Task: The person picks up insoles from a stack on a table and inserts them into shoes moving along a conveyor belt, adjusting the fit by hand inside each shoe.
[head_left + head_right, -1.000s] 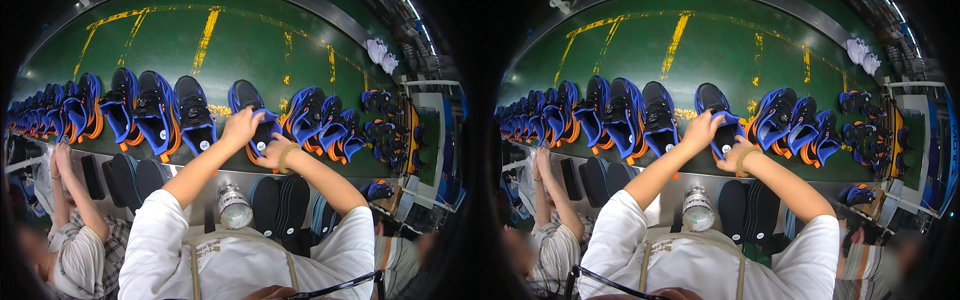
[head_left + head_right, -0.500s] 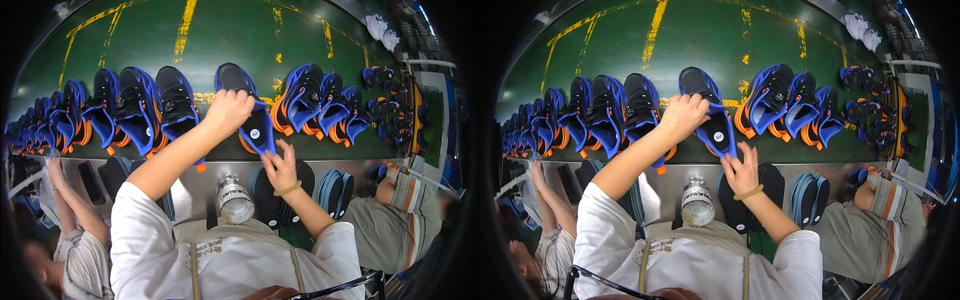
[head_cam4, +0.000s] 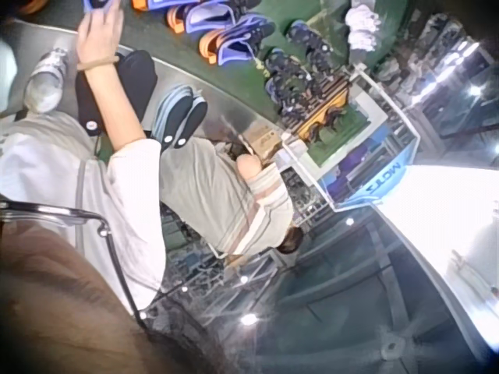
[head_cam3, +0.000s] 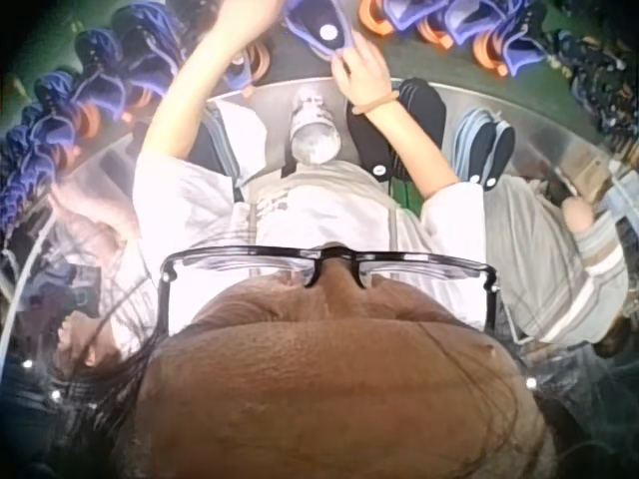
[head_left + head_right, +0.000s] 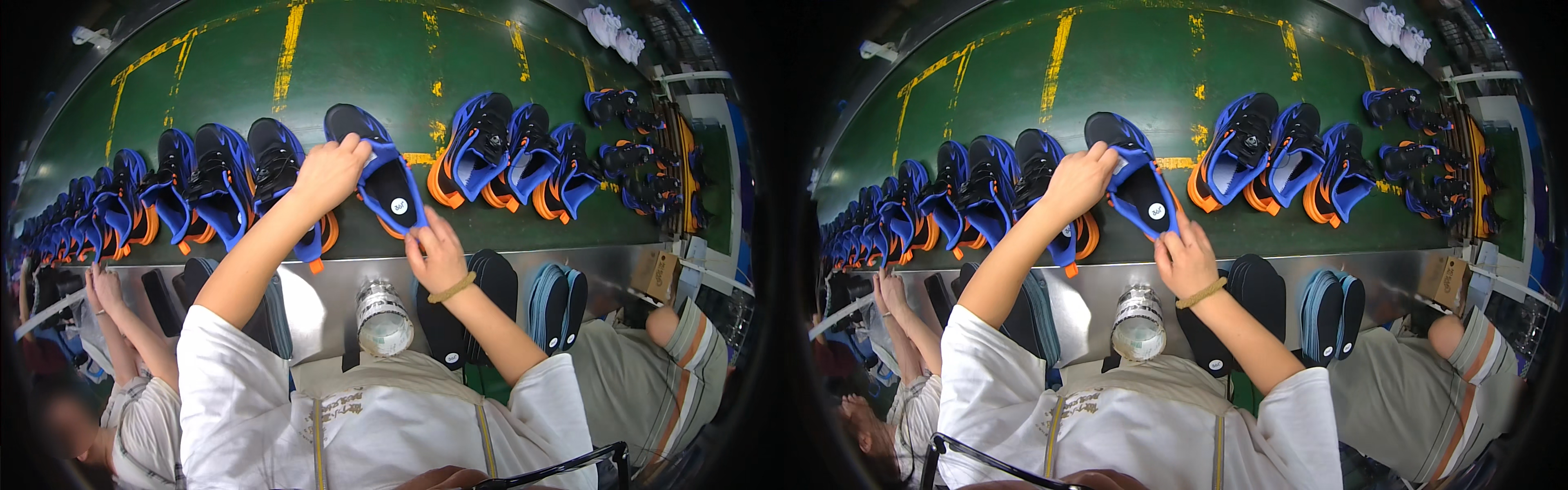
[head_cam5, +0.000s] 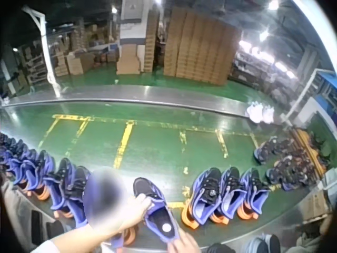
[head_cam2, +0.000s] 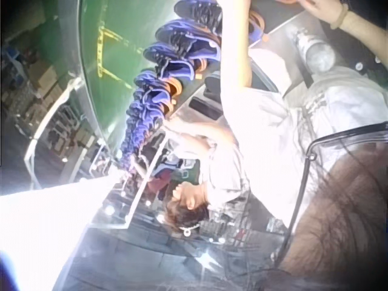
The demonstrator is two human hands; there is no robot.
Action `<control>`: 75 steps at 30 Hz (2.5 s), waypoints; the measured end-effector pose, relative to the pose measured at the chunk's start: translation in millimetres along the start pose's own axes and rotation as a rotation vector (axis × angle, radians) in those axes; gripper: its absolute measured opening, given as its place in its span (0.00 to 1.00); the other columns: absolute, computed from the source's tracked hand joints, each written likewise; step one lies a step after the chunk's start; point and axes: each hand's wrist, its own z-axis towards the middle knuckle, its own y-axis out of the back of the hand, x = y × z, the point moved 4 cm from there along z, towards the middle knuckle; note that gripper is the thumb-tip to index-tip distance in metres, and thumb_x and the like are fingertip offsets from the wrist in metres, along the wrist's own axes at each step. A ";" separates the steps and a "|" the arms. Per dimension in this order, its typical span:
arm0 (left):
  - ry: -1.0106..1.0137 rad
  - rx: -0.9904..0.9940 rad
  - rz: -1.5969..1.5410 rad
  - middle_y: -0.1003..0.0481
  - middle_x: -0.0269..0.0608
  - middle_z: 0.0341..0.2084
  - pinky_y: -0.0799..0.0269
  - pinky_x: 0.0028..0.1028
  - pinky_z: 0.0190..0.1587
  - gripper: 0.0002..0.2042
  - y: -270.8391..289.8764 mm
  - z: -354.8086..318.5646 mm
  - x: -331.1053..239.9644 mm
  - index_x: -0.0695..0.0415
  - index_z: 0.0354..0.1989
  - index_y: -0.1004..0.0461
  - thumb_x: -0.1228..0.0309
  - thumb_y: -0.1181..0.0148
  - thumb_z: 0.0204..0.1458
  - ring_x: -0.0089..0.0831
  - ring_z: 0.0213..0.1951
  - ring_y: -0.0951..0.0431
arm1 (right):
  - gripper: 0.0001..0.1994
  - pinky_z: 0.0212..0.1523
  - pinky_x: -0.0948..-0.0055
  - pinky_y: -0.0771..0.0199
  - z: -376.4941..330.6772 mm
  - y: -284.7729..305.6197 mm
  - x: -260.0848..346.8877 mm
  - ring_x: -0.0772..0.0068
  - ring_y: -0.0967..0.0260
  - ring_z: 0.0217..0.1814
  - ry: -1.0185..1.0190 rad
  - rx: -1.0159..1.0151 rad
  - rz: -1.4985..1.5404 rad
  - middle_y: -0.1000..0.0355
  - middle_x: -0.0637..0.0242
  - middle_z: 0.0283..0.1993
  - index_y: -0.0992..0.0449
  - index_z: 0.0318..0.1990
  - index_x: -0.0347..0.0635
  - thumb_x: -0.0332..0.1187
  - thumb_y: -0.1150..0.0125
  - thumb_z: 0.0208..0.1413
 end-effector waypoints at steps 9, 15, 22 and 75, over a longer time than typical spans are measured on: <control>0.123 0.163 0.135 0.34 0.40 0.28 0.32 0.34 0.26 0.07 -17.6 19.9 -32.1 0.57 0.30 0.33 0.70 0.53 0.42 0.36 0.27 0.27 | 0.40 0.61 0.66 0.63 64.8 -95.7 -31.3 0.53 0.60 0.62 -0.096 0.725 -0.353 0.52 0.49 0.58 0.52 0.56 0.34 0.49 0.47 0.37; 0.244 0.186 0.293 0.33 0.38 0.28 0.34 0.31 0.26 0.08 -40.8 20.6 -37.7 0.55 0.30 0.30 0.68 0.52 0.42 0.33 0.26 0.28 | 0.40 0.62 0.69 0.69 44.2 -77.3 -26.8 0.60 0.58 0.63 -0.102 1.101 -0.410 0.51 0.50 0.59 0.53 0.57 0.34 0.53 0.55 0.39; 0.142 0.013 0.182 0.36 0.38 0.24 0.32 0.31 0.23 0.04 -35.3 9.4 -36.4 0.55 0.24 0.34 0.71 0.51 0.39 0.33 0.22 0.29 | 0.09 0.55 0.58 0.52 13.0 3.7 -4.2 0.54 0.45 0.55 0.094 0.221 -0.117 0.42 0.46 0.50 0.29 0.30 0.37 0.31 0.43 0.40; -0.104 0.138 -0.106 0.41 0.48 0.44 0.46 0.42 0.39 0.28 -4.0 -114.3 -215.1 0.45 0.48 0.38 0.57 0.44 0.33 0.44 0.45 0.41 | 0.37 0.49 0.61 0.40 -226.2 52.4 -34.4 0.45 0.45 0.52 -0.620 0.277 -0.137 0.50 0.44 0.55 0.50 0.56 0.42 0.45 0.40 0.38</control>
